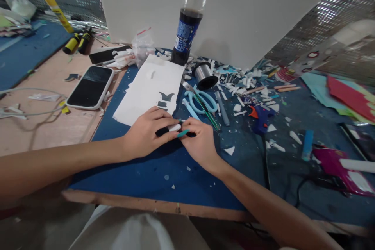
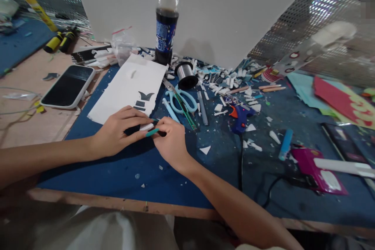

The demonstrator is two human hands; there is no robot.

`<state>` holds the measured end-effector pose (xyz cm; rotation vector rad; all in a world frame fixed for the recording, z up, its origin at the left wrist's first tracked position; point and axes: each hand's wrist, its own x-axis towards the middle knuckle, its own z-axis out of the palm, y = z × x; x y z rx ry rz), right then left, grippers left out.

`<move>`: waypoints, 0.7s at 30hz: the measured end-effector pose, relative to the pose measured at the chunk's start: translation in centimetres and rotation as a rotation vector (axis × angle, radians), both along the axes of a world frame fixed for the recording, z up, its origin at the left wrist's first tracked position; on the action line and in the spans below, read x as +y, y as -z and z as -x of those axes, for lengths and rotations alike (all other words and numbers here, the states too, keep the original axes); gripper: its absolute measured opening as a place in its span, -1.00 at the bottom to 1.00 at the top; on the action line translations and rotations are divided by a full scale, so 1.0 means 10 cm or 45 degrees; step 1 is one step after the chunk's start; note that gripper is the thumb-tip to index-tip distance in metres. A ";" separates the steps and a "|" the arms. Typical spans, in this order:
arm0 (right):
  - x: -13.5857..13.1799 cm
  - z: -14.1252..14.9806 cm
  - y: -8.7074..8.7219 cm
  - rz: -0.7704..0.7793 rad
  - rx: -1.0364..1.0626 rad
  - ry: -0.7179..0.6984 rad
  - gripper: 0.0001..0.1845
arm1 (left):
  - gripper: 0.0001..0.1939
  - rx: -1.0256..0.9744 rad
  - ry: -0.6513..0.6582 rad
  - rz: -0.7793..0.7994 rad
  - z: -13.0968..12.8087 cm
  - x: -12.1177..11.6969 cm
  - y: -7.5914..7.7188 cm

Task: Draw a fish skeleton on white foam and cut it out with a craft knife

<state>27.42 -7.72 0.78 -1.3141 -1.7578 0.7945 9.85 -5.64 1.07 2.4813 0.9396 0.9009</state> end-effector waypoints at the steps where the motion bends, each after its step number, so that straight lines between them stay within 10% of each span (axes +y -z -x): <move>1: 0.00 0.00 0.00 -0.006 -0.008 0.008 -0.80 | -0.68 -0.007 -0.014 0.020 0.00 0.00 0.00; 21: 0.01 -0.01 -0.01 0.091 0.016 -0.024 -0.83 | -0.78 -0.197 0.006 0.257 0.06 0.04 -0.07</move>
